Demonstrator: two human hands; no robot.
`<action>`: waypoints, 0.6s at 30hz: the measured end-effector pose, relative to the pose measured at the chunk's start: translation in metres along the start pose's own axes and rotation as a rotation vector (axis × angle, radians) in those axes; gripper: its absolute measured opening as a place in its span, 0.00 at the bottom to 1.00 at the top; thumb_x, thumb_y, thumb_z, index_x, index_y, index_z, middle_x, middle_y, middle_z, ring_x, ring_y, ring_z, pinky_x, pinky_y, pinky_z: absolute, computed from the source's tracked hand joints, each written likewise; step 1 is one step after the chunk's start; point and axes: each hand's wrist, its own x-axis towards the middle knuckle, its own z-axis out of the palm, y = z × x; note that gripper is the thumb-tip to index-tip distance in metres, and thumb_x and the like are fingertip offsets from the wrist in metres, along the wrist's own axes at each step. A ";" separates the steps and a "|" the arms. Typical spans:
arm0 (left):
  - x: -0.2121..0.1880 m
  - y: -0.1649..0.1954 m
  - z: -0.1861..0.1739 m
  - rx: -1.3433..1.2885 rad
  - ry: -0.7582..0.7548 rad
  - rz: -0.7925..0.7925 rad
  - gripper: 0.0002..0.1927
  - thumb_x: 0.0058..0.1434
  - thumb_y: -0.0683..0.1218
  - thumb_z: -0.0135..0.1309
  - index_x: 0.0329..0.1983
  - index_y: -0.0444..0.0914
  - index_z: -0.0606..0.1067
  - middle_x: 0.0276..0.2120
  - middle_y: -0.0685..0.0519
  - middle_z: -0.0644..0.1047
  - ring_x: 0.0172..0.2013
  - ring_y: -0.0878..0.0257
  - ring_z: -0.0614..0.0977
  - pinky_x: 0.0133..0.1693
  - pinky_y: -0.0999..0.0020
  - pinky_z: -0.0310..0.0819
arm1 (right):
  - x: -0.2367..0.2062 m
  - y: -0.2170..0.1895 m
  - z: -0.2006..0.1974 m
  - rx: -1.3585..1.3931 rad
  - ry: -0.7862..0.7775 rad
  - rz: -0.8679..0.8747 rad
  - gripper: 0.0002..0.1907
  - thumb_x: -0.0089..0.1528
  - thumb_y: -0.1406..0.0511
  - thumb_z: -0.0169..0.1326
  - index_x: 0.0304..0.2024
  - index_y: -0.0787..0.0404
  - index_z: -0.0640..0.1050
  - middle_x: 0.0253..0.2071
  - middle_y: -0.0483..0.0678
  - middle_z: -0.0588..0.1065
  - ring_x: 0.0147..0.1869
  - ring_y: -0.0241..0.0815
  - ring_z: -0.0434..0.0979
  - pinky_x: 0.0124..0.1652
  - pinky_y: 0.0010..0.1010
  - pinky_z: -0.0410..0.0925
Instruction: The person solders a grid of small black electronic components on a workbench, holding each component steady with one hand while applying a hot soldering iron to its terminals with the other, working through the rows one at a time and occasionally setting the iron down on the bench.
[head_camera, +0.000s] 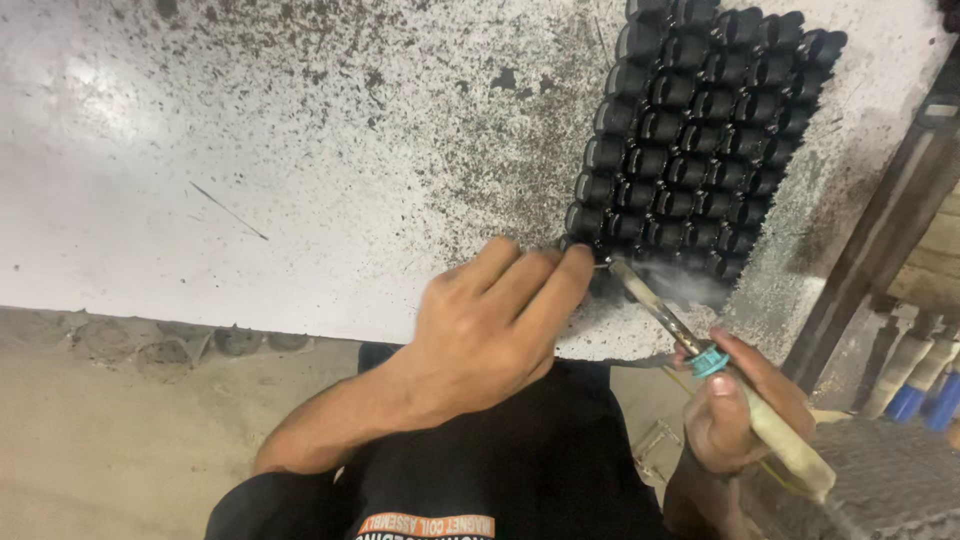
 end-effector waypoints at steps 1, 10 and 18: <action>0.003 -0.003 0.008 -0.007 -0.024 -0.029 0.22 0.51 0.37 0.60 0.52 0.31 0.77 0.39 0.49 0.74 0.33 0.58 0.77 0.26 0.64 0.74 | -0.001 0.002 0.001 -0.004 0.011 0.020 0.19 0.68 0.66 0.56 0.54 0.79 0.76 0.41 0.66 0.78 0.37 0.49 0.84 0.38 0.33 0.81; -0.003 -0.021 0.058 0.028 -0.073 -0.107 0.16 0.54 0.40 0.59 0.47 0.34 0.79 0.39 0.51 0.73 0.36 0.58 0.79 0.29 0.63 0.78 | 0.017 -0.011 0.021 -0.124 -0.011 0.147 0.22 0.67 0.64 0.56 0.51 0.83 0.76 0.39 0.66 0.78 0.37 0.50 0.84 0.41 0.32 0.79; 0.002 -0.023 0.066 0.031 -0.156 -0.060 0.13 0.51 0.41 0.57 0.40 0.31 0.78 0.36 0.48 0.72 0.37 0.56 0.80 0.29 0.63 0.78 | 0.042 -0.044 0.039 -0.511 -0.219 -0.033 0.17 0.66 0.65 0.56 0.50 0.75 0.79 0.36 0.61 0.80 0.33 0.44 0.84 0.33 0.24 0.74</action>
